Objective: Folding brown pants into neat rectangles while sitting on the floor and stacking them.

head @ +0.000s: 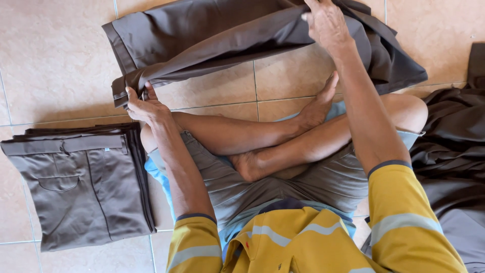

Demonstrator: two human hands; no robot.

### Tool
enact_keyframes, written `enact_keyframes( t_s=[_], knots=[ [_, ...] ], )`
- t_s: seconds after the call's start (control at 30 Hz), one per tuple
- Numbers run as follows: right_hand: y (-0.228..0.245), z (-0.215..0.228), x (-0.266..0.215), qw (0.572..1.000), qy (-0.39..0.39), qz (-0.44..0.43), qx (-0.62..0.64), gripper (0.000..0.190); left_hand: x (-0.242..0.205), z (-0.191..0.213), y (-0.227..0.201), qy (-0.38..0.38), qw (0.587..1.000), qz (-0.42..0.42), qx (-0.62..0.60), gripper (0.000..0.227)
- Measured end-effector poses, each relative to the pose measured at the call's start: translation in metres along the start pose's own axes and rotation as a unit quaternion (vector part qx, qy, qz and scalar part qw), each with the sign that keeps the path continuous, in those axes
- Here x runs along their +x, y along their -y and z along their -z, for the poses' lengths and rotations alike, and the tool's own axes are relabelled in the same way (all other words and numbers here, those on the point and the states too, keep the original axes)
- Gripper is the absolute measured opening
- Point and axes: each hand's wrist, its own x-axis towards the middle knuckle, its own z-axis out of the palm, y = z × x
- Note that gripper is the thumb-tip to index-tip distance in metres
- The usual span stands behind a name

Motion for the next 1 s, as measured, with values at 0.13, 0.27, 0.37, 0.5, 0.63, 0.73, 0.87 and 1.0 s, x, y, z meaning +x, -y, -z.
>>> enact_keyframes(
  t_s=[0.13, 0.27, 0.37, 0.5, 0.63, 0.73, 0.87, 1.0],
  knots=[
    [-0.024, -0.027, -0.045, 0.969, 0.089, -0.049, -0.225, 0.071, 0.005, 0.004, 0.004, -0.003, 1.000, -0.010, -0.018, 0.022],
    [-0.040, -0.036, -0.094, 0.949, 0.130, -0.049, -0.283, 0.016, -0.004, 0.000, -0.002, -0.005, 1.000, -0.003, -0.017, 0.027],
    [-0.052, -0.027, -0.078, 0.935, 0.285, -0.150, -0.149, 0.011, -0.009, -0.002, -0.005, 0.011, 1.000, 0.016, -0.004, 0.027],
    [-0.040, 0.030, -0.003, 0.906, 0.315, -0.280, 0.037, 0.029, -0.015, -0.007, -0.008, 0.021, 0.999, 0.029, 0.010, 0.029],
    [-0.140, -0.038, -0.024, 0.906, 0.166, -0.153, 0.358, 0.047, -0.029, -0.018, -0.011, 0.014, 0.999, -0.022, 0.026, 0.042],
    [-0.186, -0.098, -0.049, 0.800, 0.026, -0.030, 0.599, 0.065, -0.031, -0.020, -0.015, 0.005, 0.999, -0.031, 0.022, 0.040],
    [-0.050, -0.045, -0.042, 0.910, 0.279, -0.303, -0.055, 0.087, -0.033, -0.021, -0.018, 0.011, 0.999, -0.024, 0.034, 0.040],
    [-0.033, -0.081, -0.091, 0.966, 0.044, -0.157, -0.200, 0.049, -0.016, -0.010, -0.004, -0.009, 0.999, -0.030, 0.010, 0.052]
  ],
)
